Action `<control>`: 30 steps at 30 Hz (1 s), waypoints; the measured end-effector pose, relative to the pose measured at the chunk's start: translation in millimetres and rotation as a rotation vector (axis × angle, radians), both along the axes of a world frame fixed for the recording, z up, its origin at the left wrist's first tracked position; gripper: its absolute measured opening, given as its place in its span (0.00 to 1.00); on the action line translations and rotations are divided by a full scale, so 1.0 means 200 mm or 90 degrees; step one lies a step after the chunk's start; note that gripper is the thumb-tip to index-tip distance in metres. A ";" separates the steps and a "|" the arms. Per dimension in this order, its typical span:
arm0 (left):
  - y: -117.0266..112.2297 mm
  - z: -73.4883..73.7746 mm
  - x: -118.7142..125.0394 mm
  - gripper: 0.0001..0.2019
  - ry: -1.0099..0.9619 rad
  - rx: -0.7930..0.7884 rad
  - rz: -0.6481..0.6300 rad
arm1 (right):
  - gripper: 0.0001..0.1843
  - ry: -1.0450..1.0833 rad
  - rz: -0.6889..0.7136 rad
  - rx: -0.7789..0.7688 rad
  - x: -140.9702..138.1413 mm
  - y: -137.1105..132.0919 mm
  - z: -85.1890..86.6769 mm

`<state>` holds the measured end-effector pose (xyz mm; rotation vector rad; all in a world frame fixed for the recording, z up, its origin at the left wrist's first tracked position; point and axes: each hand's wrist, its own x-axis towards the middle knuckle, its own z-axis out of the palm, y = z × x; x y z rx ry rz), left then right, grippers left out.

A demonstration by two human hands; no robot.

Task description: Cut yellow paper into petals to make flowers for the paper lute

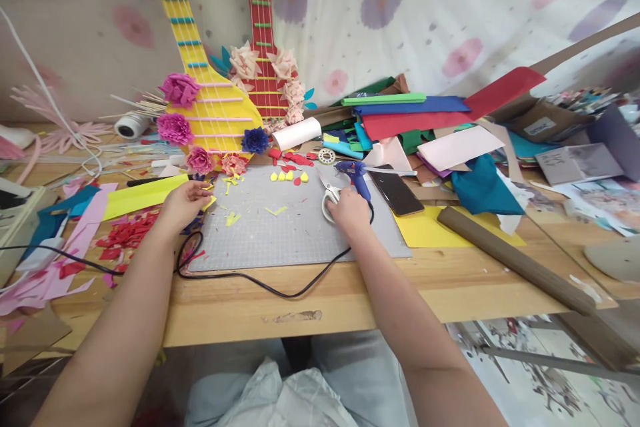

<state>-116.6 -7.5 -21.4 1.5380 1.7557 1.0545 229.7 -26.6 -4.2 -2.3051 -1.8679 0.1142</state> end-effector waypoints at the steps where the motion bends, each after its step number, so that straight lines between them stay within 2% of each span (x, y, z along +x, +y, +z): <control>1: 0.01 0.00 0.00 0.13 0.010 0.015 0.014 | 0.20 0.005 -0.007 0.008 0.00 0.00 0.00; 4: 0.01 0.01 -0.01 0.14 0.083 0.070 0.099 | 0.25 0.017 -0.014 0.027 -0.01 -0.01 -0.01; 8: 0.00 0.03 -0.03 0.18 0.115 0.108 0.214 | 0.18 -0.020 0.026 0.039 -0.02 -0.01 -0.03; 14: -0.03 0.08 0.03 0.15 0.174 0.140 0.223 | 0.13 -0.049 0.064 0.062 0.00 -0.03 -0.07; 18: -0.05 0.09 0.12 0.14 0.208 0.095 0.209 | 0.12 -0.031 0.121 0.135 0.00 0.01 -0.03; 21: -0.04 0.07 0.15 0.17 0.206 0.135 0.184 | 0.14 0.040 0.145 0.167 -0.01 0.20 0.06; 24: -0.03 0.05 0.16 0.19 0.242 0.245 0.180 | 0.15 0.085 0.104 0.170 -0.02 0.49 0.17; 26: -0.03 0.04 0.16 0.19 0.262 0.283 0.180 | 0.19 0.073 0.048 0.176 -0.01 0.68 0.22; 28: -0.03 0.03 0.16 0.19 0.263 0.300 0.170 | 0.21 0.049 0.013 0.152 0.02 0.84 0.24; 30: -0.03 0.03 0.16 0.19 0.258 0.314 0.157 | 0.20 0.023 -0.006 0.085 0.05 0.95 0.22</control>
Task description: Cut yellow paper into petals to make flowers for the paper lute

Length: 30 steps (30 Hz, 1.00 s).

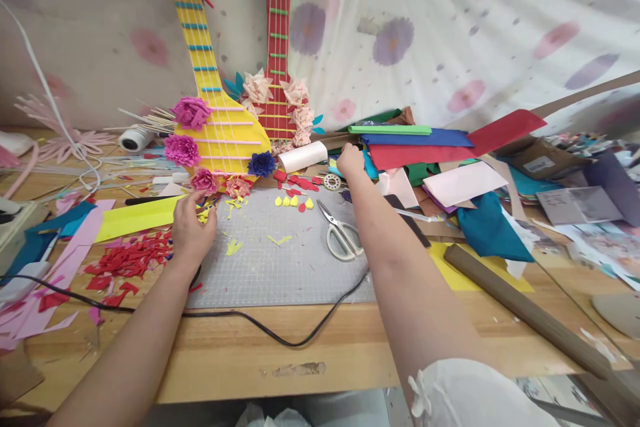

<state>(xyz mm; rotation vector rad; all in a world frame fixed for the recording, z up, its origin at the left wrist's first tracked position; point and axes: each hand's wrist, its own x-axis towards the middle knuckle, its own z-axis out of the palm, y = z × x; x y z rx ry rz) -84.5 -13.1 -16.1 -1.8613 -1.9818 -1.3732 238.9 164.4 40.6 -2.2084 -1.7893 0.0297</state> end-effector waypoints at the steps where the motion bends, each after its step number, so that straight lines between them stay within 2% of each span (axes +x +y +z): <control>1: 0.00 0.00 0.00 0.18 0.002 0.005 -0.005 | 0.21 -0.011 -0.021 -0.037 0.01 0.04 -0.02; 4: 0.01 -0.01 0.00 0.17 0.017 0.020 -0.018 | 0.22 -0.026 -0.053 -0.115 0.02 0.12 -0.07; 8: 0.02 -0.01 0.01 0.15 0.025 0.028 -0.036 | 0.20 -0.032 -0.051 -0.131 -0.03 0.15 -0.10; 13: 0.01 -0.01 0.02 0.14 0.013 0.030 -0.048 | 0.16 -0.062 0.007 -0.061 -0.07 0.11 -0.02; 18: 0.01 -0.01 0.03 0.14 -0.027 0.015 -0.063 | 0.12 -0.077 0.055 0.023 -0.05 0.01 0.08; 22: -0.02 0.03 0.06 0.14 -0.052 0.011 -0.090 | 0.08 0.024 0.071 0.092 -0.07 -0.13 0.13; 24: -0.06 0.04 0.13 0.14 -0.026 -0.010 -0.162 | 0.06 0.148 0.117 0.108 -0.11 -0.24 0.11; 25: -0.08 0.05 0.19 0.13 0.006 -0.033 -0.231 | 0.05 0.233 0.148 0.093 -0.13 -0.30 0.08; 28: -0.16 0.02 0.41 0.16 0.135 -0.151 -0.533 | 0.04 0.535 0.227 -0.012 -0.20 -0.49 -0.07; 30: -0.19 -0.01 0.56 0.22 0.208 -0.213 -0.646 | 0.07 0.672 0.203 -0.031 -0.23 -0.59 -0.18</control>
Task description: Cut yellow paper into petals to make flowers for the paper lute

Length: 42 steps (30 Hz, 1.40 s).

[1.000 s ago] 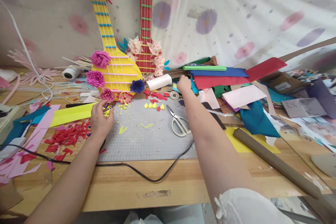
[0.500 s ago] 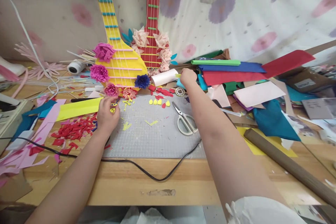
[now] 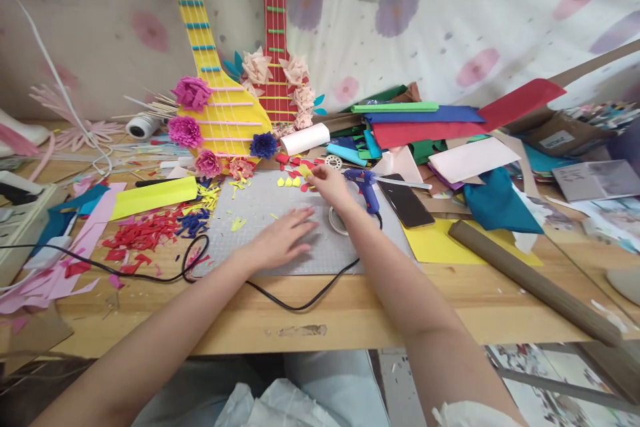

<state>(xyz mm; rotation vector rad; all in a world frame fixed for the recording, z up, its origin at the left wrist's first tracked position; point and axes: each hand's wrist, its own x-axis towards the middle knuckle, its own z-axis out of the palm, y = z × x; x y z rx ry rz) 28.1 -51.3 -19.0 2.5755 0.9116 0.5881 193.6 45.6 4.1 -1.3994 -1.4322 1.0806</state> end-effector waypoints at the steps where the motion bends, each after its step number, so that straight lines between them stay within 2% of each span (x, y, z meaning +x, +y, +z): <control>1: 0.00 -0.02 0.06 0.27 0.030 -0.023 -0.011 | 0.09 0.038 -0.016 0.000 0.00 -0.04 -0.05; 4: 0.03 -0.07 0.13 0.35 0.077 -0.073 0.080 | 0.13 0.094 -0.063 0.007 0.01 -0.11 -0.16; 7: 0.08 -0.10 0.01 0.35 0.079 -0.074 0.209 | 0.15 0.092 -0.061 0.033 0.02 -0.13 -0.21; 9: 0.11 -0.10 -0.12 0.35 0.080 -0.054 0.355 | 0.16 0.061 -0.051 0.044 0.02 -0.13 -0.22; 11: 0.13 -0.08 -0.25 0.34 0.072 -0.021 0.550 | 0.16 0.035 -0.048 0.052 0.02 -0.13 -0.22; 13: 0.14 -0.05 -0.30 0.29 0.031 0.029 0.667 | 0.16 0.039 -0.044 0.052 0.00 -0.14 -0.22; 15: 0.13 -0.03 -0.28 0.23 -0.057 0.086 0.641 | 0.15 0.059 -0.028 0.043 -0.02 -0.15 -0.21; 17: 0.13 -0.02 -0.19 0.17 -0.199 0.068 0.548 | 0.14 0.067 -0.003 0.038 -0.04 -0.18 -0.21; 18: 0.13 -0.03 -0.13 0.16 -0.282 0.009 0.510 | 0.13 0.059 0.008 0.043 -0.06 -0.19 -0.20; 21: 0.14 -0.08 0.02 0.14 -0.528 -0.244 0.465 | 0.10 0.010 0.043 0.078 -0.10 -0.23 -0.20; 24: 0.16 -0.11 0.06 0.13 -0.645 -0.342 0.433 | 0.09 -0.020 0.094 0.118 -0.13 -0.25 -0.21; 27: 0.17 -0.10 0.04 0.11 -0.682 -0.396 0.439 | 0.11 -0.030 0.137 0.134 -0.14 -0.26 -0.20; 29: 0.17 -0.07 0.01 0.12 -0.705 -0.429 0.421 | 0.15 0.013 0.157 0.108 -0.15 -0.26 -0.18; 32: 0.18 -0.05 -0.04 0.12 -0.726 -0.490 0.357 | 0.19 0.181 0.204 -0.001 -0.14 -0.25 -0.15; 35: 0.19 -0.04 -0.10 0.11 -0.663 -0.498 0.314 | 0.20 0.309 0.238 -0.099 -0.12 -0.24 -0.14; 38: 0.20 -0.05 -0.13 0.10 -0.593 -0.493 0.285 | 0.23 0.328 0.254 -0.121 -0.11 -0.23 -0.14; 42: 0.21 -0.04 -0.14 0.12 -0.612 -0.555 0.269 | 0.21 0.303 0.251 -0.089 -0.12 -0.22 -0.15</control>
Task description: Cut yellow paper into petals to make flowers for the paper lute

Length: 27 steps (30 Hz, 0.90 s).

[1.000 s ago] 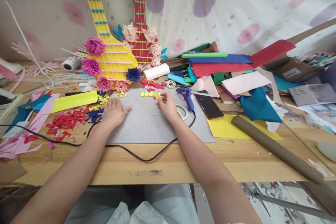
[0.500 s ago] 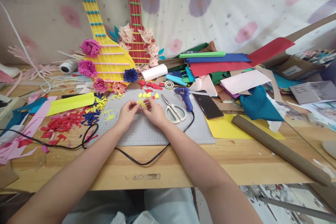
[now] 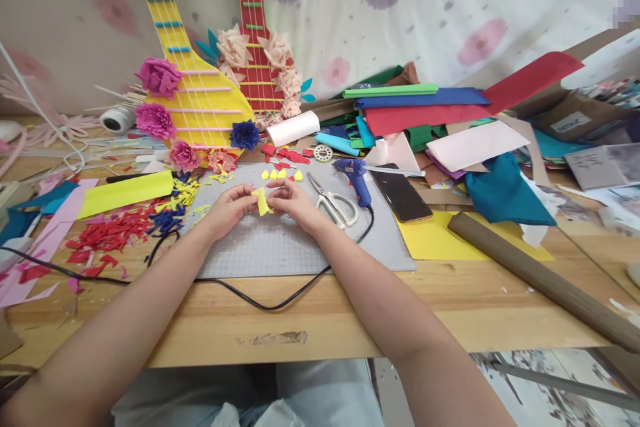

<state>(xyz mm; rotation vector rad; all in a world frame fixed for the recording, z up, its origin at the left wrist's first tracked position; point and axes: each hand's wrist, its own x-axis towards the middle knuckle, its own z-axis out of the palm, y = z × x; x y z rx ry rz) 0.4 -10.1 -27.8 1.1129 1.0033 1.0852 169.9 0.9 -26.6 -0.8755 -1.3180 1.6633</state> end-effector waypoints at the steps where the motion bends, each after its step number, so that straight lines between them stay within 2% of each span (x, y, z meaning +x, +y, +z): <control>1: 0.00 0.00 0.00 0.12 -0.010 -0.010 -0.004 | 0.20 0.002 -0.008 0.004 0.00 0.00 0.00; 4: 0.00 0.01 0.01 0.12 -0.004 -0.016 -0.018 | 0.20 0.018 -0.012 -0.017 0.00 0.00 0.00; 10: -0.01 0.01 0.01 0.11 0.017 -0.003 -0.013 | 0.22 -0.039 0.049 -0.036 0.00 0.00 0.00; 15: -0.01 0.03 0.01 0.12 -0.048 -0.041 -0.023 | 0.22 0.000 0.028 -0.035 -0.01 0.01 -0.01; 19: -0.01 0.03 0.01 0.15 -0.054 -0.046 -0.008 | 0.22 0.008 0.012 -0.031 -0.01 0.01 -0.01; 24: -0.01 0.02 0.02 0.25 -0.010 -0.022 0.015 | 0.24 0.012 -0.012 0.009 -0.01 0.02 -0.02; 27: -0.01 0.01 0.03 0.26 0.001 0.008 0.046 | 0.24 0.021 -0.030 0.025 0.00 0.03 -0.02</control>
